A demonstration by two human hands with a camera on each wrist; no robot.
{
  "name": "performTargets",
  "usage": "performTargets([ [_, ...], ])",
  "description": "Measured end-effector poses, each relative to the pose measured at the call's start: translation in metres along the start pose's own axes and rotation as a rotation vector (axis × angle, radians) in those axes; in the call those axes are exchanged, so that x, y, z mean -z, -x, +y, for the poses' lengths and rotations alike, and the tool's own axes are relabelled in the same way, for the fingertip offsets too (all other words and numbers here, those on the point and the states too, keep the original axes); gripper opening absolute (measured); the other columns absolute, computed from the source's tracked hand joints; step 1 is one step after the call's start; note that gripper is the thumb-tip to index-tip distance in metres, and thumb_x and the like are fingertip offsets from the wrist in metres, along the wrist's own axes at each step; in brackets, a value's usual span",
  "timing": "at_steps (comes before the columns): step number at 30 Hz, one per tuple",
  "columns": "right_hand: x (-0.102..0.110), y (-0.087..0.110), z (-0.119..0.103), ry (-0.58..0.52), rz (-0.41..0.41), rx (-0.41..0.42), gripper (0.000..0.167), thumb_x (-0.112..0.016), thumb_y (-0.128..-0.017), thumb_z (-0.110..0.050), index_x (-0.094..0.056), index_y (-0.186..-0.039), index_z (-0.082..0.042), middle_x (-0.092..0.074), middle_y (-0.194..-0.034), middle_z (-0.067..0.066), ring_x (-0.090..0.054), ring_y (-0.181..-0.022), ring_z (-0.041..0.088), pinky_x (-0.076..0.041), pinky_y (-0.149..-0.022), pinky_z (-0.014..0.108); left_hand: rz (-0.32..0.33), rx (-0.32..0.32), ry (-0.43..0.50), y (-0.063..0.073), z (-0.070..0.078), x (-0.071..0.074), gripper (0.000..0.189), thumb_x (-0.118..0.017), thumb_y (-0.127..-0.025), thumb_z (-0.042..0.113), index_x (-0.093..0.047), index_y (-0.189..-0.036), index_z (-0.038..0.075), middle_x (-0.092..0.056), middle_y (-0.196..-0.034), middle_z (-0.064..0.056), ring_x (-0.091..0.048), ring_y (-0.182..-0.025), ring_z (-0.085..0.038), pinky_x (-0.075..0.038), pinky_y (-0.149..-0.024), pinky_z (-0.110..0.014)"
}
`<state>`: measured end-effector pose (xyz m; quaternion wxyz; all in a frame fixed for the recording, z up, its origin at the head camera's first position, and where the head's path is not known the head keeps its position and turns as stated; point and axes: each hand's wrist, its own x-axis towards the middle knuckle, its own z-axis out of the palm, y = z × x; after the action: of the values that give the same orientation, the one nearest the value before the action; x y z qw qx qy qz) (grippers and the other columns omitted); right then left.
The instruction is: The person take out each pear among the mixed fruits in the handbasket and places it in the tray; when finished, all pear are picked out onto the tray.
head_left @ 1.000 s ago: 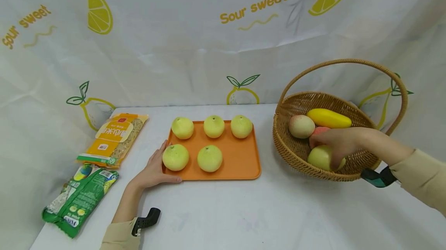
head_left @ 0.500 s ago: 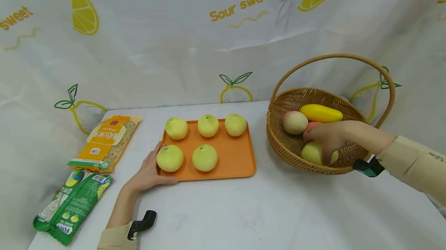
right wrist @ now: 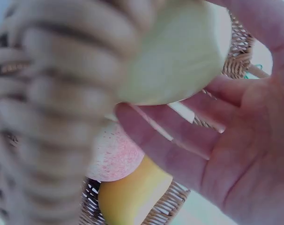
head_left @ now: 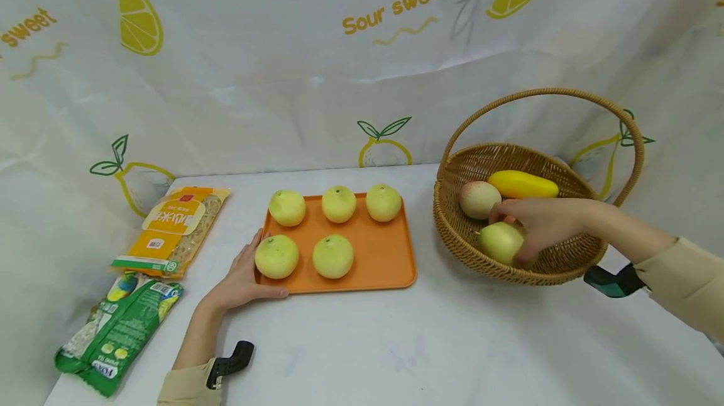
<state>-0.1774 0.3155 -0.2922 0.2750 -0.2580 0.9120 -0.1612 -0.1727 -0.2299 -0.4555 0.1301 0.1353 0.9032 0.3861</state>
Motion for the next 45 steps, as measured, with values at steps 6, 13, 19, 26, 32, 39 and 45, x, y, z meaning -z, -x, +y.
performTargets([
  [6, -0.003, 0.006, 0.001, -0.074, 0.114, 0.023, 0.064, -0.085, -0.072, -0.035, -0.052, -0.122, -0.011, -0.06, -0.11, 0.002, -0.058, -0.098, 0.021, -0.052, -0.074, 0.029, 0.002, -0.013, -0.002, 0.0, 0.001, 0.0, 0.128, -0.087, -0.067, 0.047, -0.005, -0.158, 0.01, 0.008, -0.163, -0.012, 0.009, -0.143, -0.047, 0.0, -0.108, -0.069],
  [13, -0.015, 0.011, 0.002, -0.195, 0.209, -0.017, 0.064, -0.082, -0.078, -0.033, -0.049, -0.128, -0.011, -0.056, -0.12, 0.009, -0.058, -0.104, 0.027, -0.053, -0.077, 0.031, -0.003, -0.014, -0.006, -0.002, 0.003, -0.001, 0.129, -0.087, -0.066, 0.049, -0.005, -0.158, 0.01, 0.008, -0.163, -0.012, 0.008, -0.144, -0.046, 0.0, -0.109, -0.068],
  [19, -0.025, 0.016, 0.001, -0.295, 0.284, -0.062, 0.069, -0.08, -0.08, -0.028, -0.045, -0.136, -0.006, -0.052, -0.126, 0.016, -0.057, -0.108, 0.035, -0.052, -0.076, 0.036, -0.002, -0.011, 0.002, -0.004, 0.003, -0.001, 0.13, -0.088, -0.065, 0.049, -0.006, -0.158, 0.01, 0.007, -0.163, -0.012, 0.007, -0.144, -0.046, 0.0, -0.109, -0.068],
  [26, -0.035, 0.015, -0.003, -0.424, 0.328, -0.131, 0.072, -0.075, -0.085, -0.027, -0.037, -0.142, -0.003, -0.043, -0.134, 0.023, -0.049, -0.119, 0.045, -0.053, -0.084, 0.046, -0.003, -0.006, -0.014, -0.004, 0.002, 0.0, 0.13, -0.088, -0.065, 0.049, -0.005, -0.158, 0.011, 0.007, -0.163, -0.012, 0.007, -0.144, -0.046, 0.0, -0.109, -0.067],
  [32, -0.037, 0.015, -0.009, -0.478, 0.359, -0.178, 0.079, -0.073, -0.087, -0.03, -0.029, -0.147, -0.002, -0.044, -0.135, 0.022, -0.046, -0.12, 0.041, -0.05, -0.085, 0.043, 0.0, -0.013, -0.012, -0.003, 0.0, 0.0, 0.13, -0.088, -0.065, 0.049, -0.005, -0.158, 0.009, 0.007, -0.163, -0.013, 0.007, -0.144, -0.046, 0.0, -0.11, -0.067],
  [39, -0.038, 0.01, -0.012, -0.598, 0.414, -0.215, 0.083, -0.067, -0.091, -0.029, -0.019, -0.152, 0.002, -0.039, -0.14, 0.026, -0.041, -0.123, 0.042, -0.042, -0.093, 0.052, 0.0, -0.004, -0.002, -0.002, -0.001, 0.0, 0.13, -0.088, -0.065, 0.047, -0.005, -0.158, 0.01, 0.007, -0.163, -0.012, 0.008, -0.144, -0.045, 0.0, -0.11, -0.067],
  [45, -0.037, 0.007, -0.02, -0.739, 0.423, -0.213, 0.085, -0.065, -0.093, -0.027, -0.013, -0.154, -0.001, -0.038, -0.14, 0.023, -0.039, -0.123, 0.037, -0.04, -0.094, 0.048, -0.001, -0.01, -0.007, -0.002, -0.002, 0.0, 0.129, -0.088, -0.066, 0.047, -0.006, -0.158, 0.009, 0.007, -0.163, -0.013, 0.008, -0.144, -0.046, 0.001, -0.11, -0.067],
])
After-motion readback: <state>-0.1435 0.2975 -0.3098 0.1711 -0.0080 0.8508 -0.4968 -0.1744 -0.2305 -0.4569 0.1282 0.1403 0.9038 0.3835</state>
